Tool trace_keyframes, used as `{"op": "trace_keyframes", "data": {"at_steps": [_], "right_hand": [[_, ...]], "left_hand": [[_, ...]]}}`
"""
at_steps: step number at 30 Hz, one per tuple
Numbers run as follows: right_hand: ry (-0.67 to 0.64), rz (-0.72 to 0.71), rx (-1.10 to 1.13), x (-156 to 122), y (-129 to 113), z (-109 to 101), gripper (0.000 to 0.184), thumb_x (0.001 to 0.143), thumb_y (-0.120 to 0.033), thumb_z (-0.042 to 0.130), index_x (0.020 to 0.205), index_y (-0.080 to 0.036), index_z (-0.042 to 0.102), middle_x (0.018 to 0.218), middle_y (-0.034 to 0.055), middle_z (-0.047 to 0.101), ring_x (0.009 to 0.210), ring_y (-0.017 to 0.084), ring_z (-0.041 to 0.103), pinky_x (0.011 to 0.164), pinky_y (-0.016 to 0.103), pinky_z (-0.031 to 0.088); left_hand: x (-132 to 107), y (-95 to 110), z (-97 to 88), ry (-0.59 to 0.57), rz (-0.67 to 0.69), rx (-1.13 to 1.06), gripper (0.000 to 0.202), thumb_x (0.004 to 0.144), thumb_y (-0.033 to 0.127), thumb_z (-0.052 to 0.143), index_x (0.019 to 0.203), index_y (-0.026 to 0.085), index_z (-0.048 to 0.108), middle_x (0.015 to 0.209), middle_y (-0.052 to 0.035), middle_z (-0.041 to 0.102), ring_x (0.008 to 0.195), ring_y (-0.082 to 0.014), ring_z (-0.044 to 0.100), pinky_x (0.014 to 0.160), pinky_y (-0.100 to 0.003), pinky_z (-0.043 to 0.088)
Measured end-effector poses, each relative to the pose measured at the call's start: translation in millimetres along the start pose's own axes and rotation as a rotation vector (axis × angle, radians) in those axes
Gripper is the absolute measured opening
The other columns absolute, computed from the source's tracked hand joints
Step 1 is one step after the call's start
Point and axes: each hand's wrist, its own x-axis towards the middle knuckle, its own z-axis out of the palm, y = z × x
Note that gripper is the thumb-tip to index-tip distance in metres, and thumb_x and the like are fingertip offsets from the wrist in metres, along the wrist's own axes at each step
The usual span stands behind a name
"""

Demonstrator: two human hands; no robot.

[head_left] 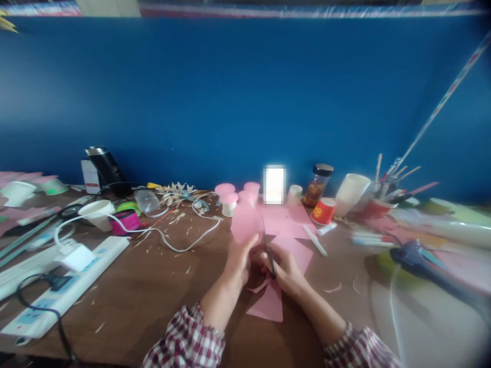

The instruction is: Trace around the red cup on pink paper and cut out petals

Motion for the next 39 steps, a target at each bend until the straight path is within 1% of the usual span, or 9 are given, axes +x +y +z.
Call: {"op": "trace_keyframes", "data": {"at_steps": [4, 9, 12, 15, 22, 27, 30, 35, 39], "right_hand": [[0.003, 0.021, -0.013, 0, 2, 0, 0.036, 0.083, -0.042, 0.056, 0.107, -0.016, 0.061, 0.071, 0.0020, 0.063, 0.058, 0.013, 0.057, 0.050, 0.022, 0.047], [0.008, 0.019, -0.040, 1, 4, -1, 0.036, 0.083, -0.041, 0.056, 0.108, -0.016, 0.061, 0.070, 0.0015, 0.062, 0.058, 0.013, 0.057, 0.051, 0.023, 0.048], [0.013, 0.010, -0.058, 1, 6, -1, 0.034, 0.083, -0.039, 0.057, 0.107, -0.016, 0.061, 0.070, 0.0011, 0.061, 0.057, 0.013, 0.057, 0.051, 0.023, 0.048], [0.013, -0.003, -0.074, 1, 8, -1, 0.031, 0.083, -0.038, 0.058, 0.105, -0.016, 0.061, 0.070, 0.0009, 0.062, 0.056, 0.013, 0.057, 0.050, 0.022, 0.047], [0.017, -0.007, -0.093, 2, 10, -1, 0.026, 0.084, -0.037, 0.056, 0.100, -0.017, 0.060, 0.069, 0.0008, 0.061, 0.056, 0.013, 0.057, 0.048, 0.021, 0.047], [0.020, -0.005, -0.086, 2, 14, -1, 0.021, 0.084, -0.037, 0.056, 0.089, -0.017, 0.058, 0.068, 0.0004, 0.060, 0.054, 0.012, 0.056, 0.046, 0.020, 0.045], [0.022, -0.006, -0.102, 2, 13, -1, 0.022, 0.085, -0.038, 0.054, 0.090, -0.017, 0.058, 0.068, 0.0006, 0.060, 0.054, 0.011, 0.056, 0.047, 0.020, 0.045], [0.024, -0.016, -0.138, 3, 11, -1, 0.021, 0.085, -0.037, 0.055, 0.087, -0.016, 0.058, 0.066, 0.0005, 0.059, 0.053, 0.012, 0.055, 0.048, 0.021, 0.045], [0.029, -0.020, -0.159, 2, 12, -1, 0.021, 0.086, -0.037, 0.053, 0.088, -0.016, 0.058, 0.064, 0.0000, 0.058, 0.054, 0.012, 0.055, 0.050, 0.021, 0.045]], "left_hand": [[2, -1, -0.8, 0.006, -0.046, 0.003, 0.029, 0.060, 0.036, 0.073, 0.070, 0.015, 0.055, 0.046, 0.0006, 0.052, 0.033, -0.0144, 0.048, 0.031, -0.027, 0.038], [3, -1, -0.5, 0.039, -0.022, -0.008, 0.028, 0.058, 0.032, 0.074, 0.071, 0.015, 0.055, 0.047, 0.0020, 0.051, 0.033, -0.0137, 0.047, 0.031, -0.026, 0.038], [1, -1, 0.6, 0.031, -0.036, -0.009, 0.028, 0.058, 0.031, 0.074, 0.068, 0.015, 0.054, 0.046, 0.0019, 0.050, 0.033, -0.0137, 0.047, 0.031, -0.026, 0.037], [0, 0, 1.6, 0.026, -0.045, -0.015, 0.027, 0.059, 0.031, 0.073, 0.067, 0.015, 0.052, 0.044, 0.0023, 0.048, 0.032, -0.0139, 0.046, 0.031, -0.027, 0.036], [1, -1, 1.1, 0.003, -0.047, -0.010, 0.027, 0.060, 0.031, 0.072, 0.066, 0.014, 0.053, 0.045, 0.0013, 0.050, 0.032, -0.0141, 0.047, 0.031, -0.026, 0.035], [1, -2, 0.7, 0.001, -0.027, -0.010, 0.027, 0.061, 0.031, 0.072, 0.067, 0.013, 0.053, 0.046, 0.0007, 0.051, 0.033, -0.0154, 0.049, 0.031, -0.027, 0.036], [1, -2, 0.9, 0.003, -0.019, -0.021, 0.025, 0.061, 0.029, 0.071, 0.068, 0.013, 0.053, 0.045, 0.0015, 0.050, 0.033, -0.0149, 0.048, 0.032, -0.027, 0.036], [2, -1, 1.5, 0.037, -0.006, -0.015, 0.026, 0.059, 0.028, 0.073, 0.069, 0.012, 0.054, 0.048, 0.0003, 0.053, 0.035, -0.0156, 0.050, 0.033, -0.027, 0.038], [0, 1, 2.2, 0.017, -0.015, -0.019, 0.026, 0.059, 0.028, 0.073, 0.067, 0.012, 0.055, 0.045, 0.0014, 0.051, 0.034, -0.0145, 0.049, 0.034, -0.026, 0.037]]}}
